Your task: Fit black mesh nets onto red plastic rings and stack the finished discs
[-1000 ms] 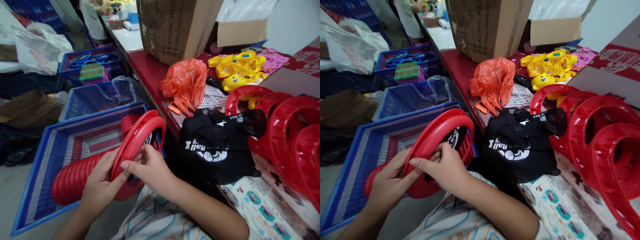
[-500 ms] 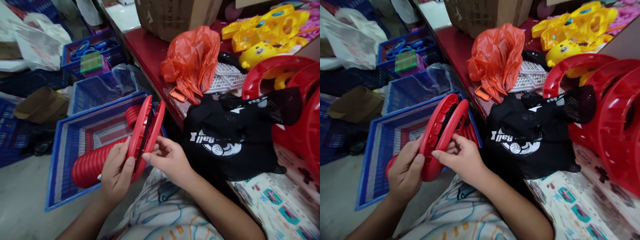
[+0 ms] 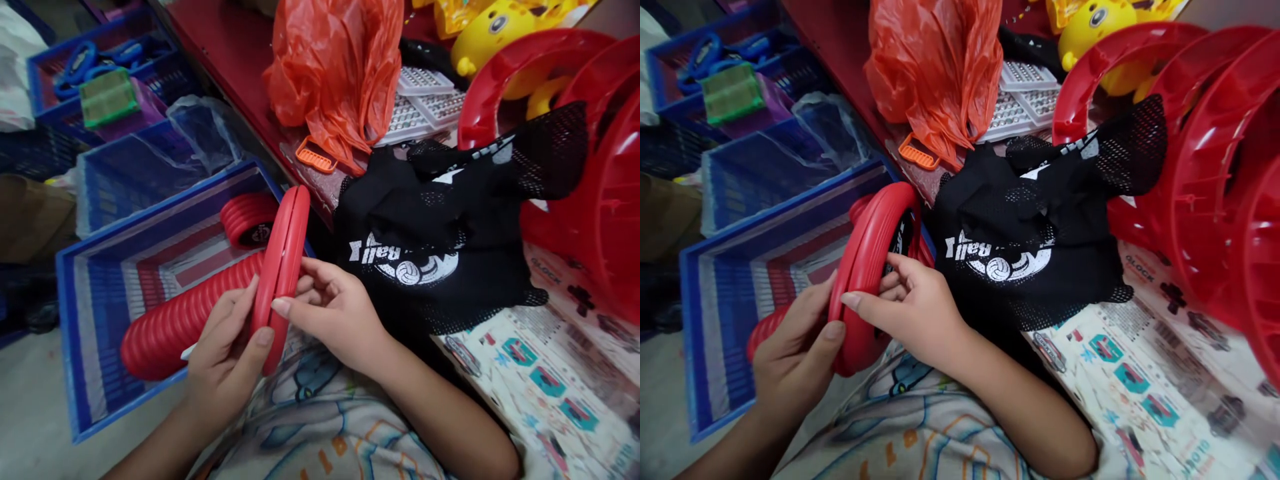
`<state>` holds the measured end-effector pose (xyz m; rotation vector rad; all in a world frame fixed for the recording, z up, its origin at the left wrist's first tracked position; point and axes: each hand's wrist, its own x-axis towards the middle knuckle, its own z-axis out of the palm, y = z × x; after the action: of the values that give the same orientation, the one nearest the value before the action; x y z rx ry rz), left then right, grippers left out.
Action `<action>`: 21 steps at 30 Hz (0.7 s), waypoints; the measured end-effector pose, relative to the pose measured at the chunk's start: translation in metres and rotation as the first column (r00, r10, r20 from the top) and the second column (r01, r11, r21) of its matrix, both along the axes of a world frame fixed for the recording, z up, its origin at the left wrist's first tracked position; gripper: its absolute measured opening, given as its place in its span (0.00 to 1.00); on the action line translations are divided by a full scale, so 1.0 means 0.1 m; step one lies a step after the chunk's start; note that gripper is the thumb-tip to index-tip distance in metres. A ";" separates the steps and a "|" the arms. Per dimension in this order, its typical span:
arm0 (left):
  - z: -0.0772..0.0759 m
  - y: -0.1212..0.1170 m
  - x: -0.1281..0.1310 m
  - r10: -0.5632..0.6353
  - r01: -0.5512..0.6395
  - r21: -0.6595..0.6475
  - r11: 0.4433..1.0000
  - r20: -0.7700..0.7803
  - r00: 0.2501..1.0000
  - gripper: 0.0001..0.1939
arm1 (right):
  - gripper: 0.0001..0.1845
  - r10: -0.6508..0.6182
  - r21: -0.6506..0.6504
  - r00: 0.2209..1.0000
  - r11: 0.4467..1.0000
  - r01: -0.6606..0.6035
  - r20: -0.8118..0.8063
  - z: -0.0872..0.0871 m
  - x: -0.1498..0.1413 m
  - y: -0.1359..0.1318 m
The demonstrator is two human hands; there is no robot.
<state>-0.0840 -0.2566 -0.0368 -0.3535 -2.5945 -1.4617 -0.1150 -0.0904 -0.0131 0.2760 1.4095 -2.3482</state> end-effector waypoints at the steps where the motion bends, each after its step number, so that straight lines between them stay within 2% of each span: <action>1: 0.00 0.01 0.01 0.011 -0.011 0.021 1.000 0.022 1.000 0.26 | 0.21 -0.002 -0.010 1.000 1.000 0.002 0.016 0.00 0.00 0.01; 5: 0.01 0.04 0.04 0.032 -0.043 0.121 0.992 0.091 0.995 0.25 | 0.21 -0.009 -0.043 0.999 0.999 0.011 0.048 0.00 -0.02 0.04; 13: 0.05 0.10 0.01 0.013 -0.020 0.183 0.983 0.041 0.999 0.26 | 0.25 -0.026 -0.046 0.999 0.999 0.029 0.046 -0.03 -0.02 0.04; 21: 0.07 0.11 -0.05 0.002 -0.035 0.310 0.950 0.106 0.994 0.25 | 0.28 -0.031 -0.085 0.999 0.996 0.034 0.035 -0.09 -0.07 0.03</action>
<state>-0.0892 -0.2458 -0.0297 -0.2177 -2.3748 -1.8931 -0.1219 -0.0878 -0.0226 0.3152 1.2949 -2.4113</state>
